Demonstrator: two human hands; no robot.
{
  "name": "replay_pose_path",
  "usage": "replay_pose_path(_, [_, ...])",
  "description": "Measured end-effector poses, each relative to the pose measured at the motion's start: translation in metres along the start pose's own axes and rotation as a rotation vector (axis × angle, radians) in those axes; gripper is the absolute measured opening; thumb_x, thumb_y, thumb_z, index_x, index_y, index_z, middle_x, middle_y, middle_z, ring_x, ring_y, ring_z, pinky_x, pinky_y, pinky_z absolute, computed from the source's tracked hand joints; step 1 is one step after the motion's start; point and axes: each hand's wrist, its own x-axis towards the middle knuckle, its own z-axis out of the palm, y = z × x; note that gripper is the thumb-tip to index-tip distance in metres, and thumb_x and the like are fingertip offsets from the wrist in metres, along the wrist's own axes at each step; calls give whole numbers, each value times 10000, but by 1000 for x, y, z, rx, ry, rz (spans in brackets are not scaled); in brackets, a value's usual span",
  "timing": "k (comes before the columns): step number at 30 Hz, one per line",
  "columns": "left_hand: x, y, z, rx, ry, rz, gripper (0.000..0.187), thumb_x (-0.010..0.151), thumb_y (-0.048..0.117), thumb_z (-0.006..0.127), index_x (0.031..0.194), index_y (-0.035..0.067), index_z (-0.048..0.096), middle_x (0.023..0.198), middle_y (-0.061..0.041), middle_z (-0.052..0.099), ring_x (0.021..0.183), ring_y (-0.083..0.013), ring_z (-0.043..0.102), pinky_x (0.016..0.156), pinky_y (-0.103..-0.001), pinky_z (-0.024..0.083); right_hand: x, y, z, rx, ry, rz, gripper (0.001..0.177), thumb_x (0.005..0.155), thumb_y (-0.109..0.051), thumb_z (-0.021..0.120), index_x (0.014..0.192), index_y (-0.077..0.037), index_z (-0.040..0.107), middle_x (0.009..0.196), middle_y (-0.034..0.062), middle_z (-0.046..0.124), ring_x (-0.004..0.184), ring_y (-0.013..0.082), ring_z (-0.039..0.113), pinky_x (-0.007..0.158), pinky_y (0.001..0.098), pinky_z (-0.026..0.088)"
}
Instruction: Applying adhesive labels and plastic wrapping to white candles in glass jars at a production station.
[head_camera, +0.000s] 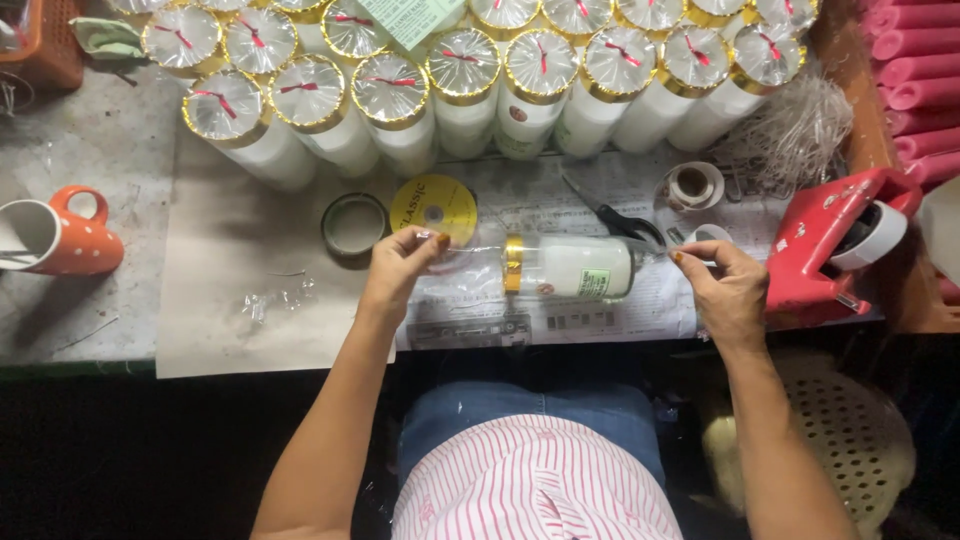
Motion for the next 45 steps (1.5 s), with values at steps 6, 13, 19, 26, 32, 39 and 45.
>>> replay_pose_path(6, [-10, 15, 10, -143, 199, -38, 222, 812, 105, 841, 767, 109, 624, 669, -74, 711, 593, -96, 678, 505, -153, 486, 0, 2, -6, -21, -58, 2, 97, 972, -106, 745, 1052, -142, 787, 1000, 64, 750, 891, 219, 716, 679, 329, 586])
replay_pose_path(13, [-28, 68, 47, 464, 294, 579, 350, 899, 130, 773, 1231, 147, 663, 1059, -75, 607, 981, -234, 611, 845, -346, 491, 1, -13, -12, 4, -101, 2, 103, 952, -111, 755, 1038, -155, 790, 971, 36, 748, 887, 185, 714, 666, 305, 585])
replay_pose_path(19, [3, 31, 97, 1251, -226, 876, 452, 612, 423, 920, 995, 258, 745, 1172, 16, 634, 1237, -301, 473, 871, -447, 464, 4, -8, -13, -2, -122, -13, 109, 962, -122, 746, 1061, -144, 786, 985, 43, 745, 870, 148, 696, 652, 306, 586])
replay_pose_path(26, [14, 14, 95, 1219, -198, 829, 263, 699, 443, 849, 840, 338, 654, 895, 164, 691, 1109, -133, 596, 855, -337, 443, 17, -58, 5, -356, -327, -524, 682, 708, -395, 875, 1302, -130, 669, 1205, 101, 719, 1258, 345, 599, 1029, 500, 494])
replay_pose_path(32, [21, 4, 91, 1338, -280, 724, 380, 667, 461, 879, 953, 331, 667, 862, 143, 706, 925, -122, 655, 818, -344, 440, 28, -47, 23, -445, -444, -526, 415, 750, -300, 862, 1122, -154, 750, 1094, 59, 765, 1237, 314, 637, 1008, 498, 509])
replay_pose_path(39, [14, 15, 86, 1284, -272, 681, 131, 805, 360, 800, 793, 337, 671, 830, 175, 709, 870, -86, 663, 796, -312, 429, 16, -42, 23, -241, -324, -503, 137, 799, -142, 852, 912, -185, 786, 1052, -6, 785, 1185, 261, 673, 996, 404, 541])
replay_pose_path(45, [14, 20, 82, 1177, -327, 636, 116, 840, 314, 788, 828, 265, 683, 1020, 128, 702, 937, -131, 684, 790, -321, 488, 15, -50, 16, -216, -387, -379, 53, 842, -118, 786, 854, -153, 748, 1051, -1, 745, 1110, 256, 667, 959, 404, 535])
